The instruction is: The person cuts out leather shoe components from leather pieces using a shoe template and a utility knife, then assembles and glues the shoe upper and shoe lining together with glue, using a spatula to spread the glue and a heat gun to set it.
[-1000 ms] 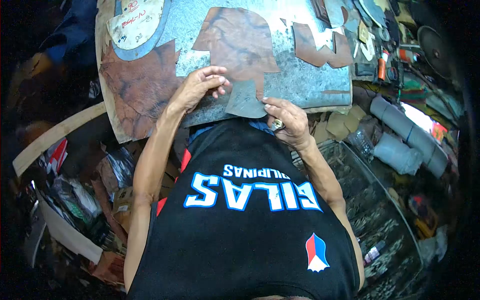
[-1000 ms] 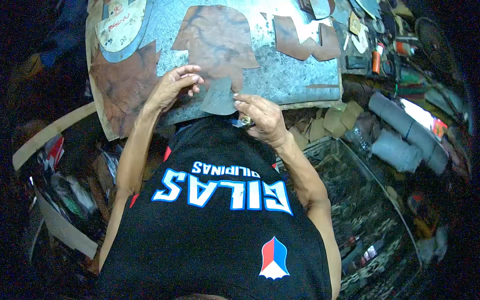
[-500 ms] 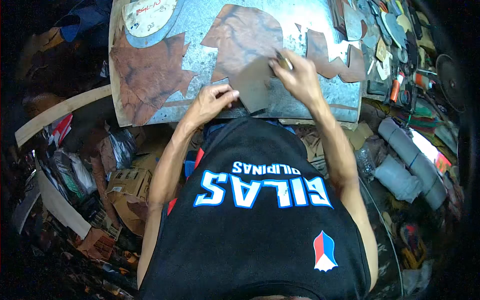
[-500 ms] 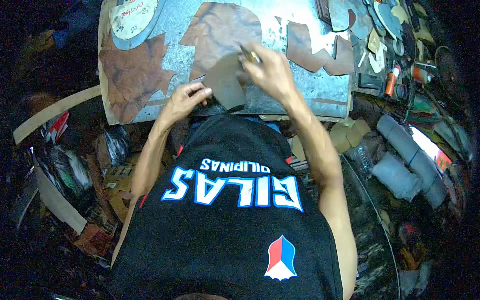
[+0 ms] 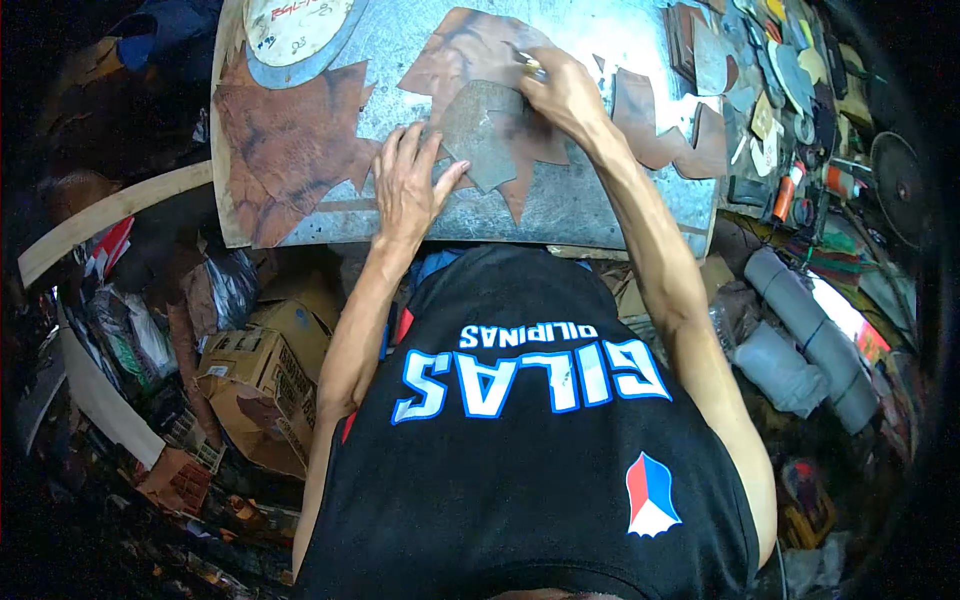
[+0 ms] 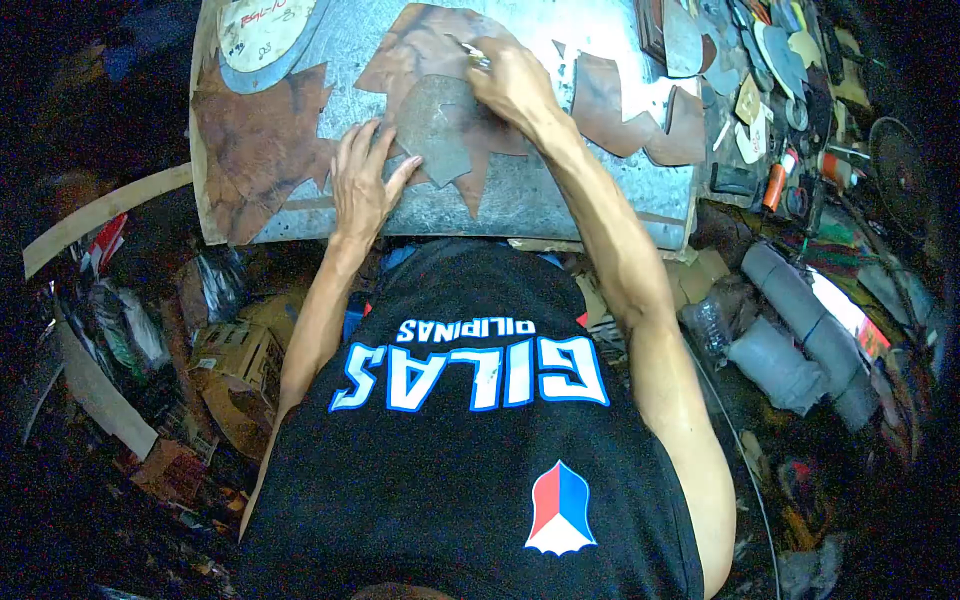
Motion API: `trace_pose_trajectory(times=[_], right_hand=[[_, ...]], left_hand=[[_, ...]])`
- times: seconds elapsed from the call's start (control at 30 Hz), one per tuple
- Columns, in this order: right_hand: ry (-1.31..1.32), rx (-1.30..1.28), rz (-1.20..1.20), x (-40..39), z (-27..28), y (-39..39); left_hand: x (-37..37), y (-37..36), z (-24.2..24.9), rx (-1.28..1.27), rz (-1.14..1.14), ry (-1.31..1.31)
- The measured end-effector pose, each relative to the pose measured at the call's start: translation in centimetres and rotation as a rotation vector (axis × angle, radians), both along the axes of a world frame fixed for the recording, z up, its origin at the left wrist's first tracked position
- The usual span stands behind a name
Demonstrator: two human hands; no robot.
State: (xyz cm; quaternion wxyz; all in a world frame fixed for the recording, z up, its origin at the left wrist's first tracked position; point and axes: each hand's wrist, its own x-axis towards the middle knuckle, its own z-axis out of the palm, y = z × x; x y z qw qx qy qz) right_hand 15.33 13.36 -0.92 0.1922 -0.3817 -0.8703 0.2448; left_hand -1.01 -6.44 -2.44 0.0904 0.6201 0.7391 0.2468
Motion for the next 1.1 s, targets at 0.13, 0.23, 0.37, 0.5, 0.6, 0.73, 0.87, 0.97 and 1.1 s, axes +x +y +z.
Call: trace_pose_trajectory(times=[0.13, 0.23, 0.37, 0.5, 0.6, 0.73, 0.87, 0.97, 1.1], right_hand=[[-0.165, -0.151, -0.150, 5.5, 1.7, -2.5], [-0.212, -0.202, -0.167, 7.3, 2.0, -5.5], [-0.103, -0.385, -0.199, 6.9, 2.8, -9.5], [0.161, -0.427, -0.403, 7.0, -0.8, -10.1], [0.249, -1.052, -0.564, 6.5, 2.9, -8.9], [0.199, -0.817, -0.498, 8.0, 0.6, -11.0], [0.142, -0.726, -0.552, 8.5, 0.6, -11.9], [-0.033, -0.463, -0.401, 7.4, 1.9, -10.3], [-0.186, -0.327, -0.131, 5.9, 1.4, -7.0]], left_hand=[[0.1, -1.7, 0.7, -0.040, 0.026, 0.000], [0.7, -3.4, 0.1, -0.126, 0.005, 0.006], [0.7, -3.2, -0.2, -0.147, -0.001, -0.001], [0.1, -2.9, -0.6, -0.108, 0.001, -0.066], [-0.2, -3.0, -0.5, -0.103, -0.012, -0.094], [-0.7, -2.6, -0.5, -0.107, -0.054, -0.080], [-1.3, -1.6, -0.3, -0.165, -0.140, -0.025], [-1.4, -1.9, -0.3, -0.115, -0.132, -0.073], [-1.3, -2.1, -0.5, -0.087, -0.214, -0.041]])
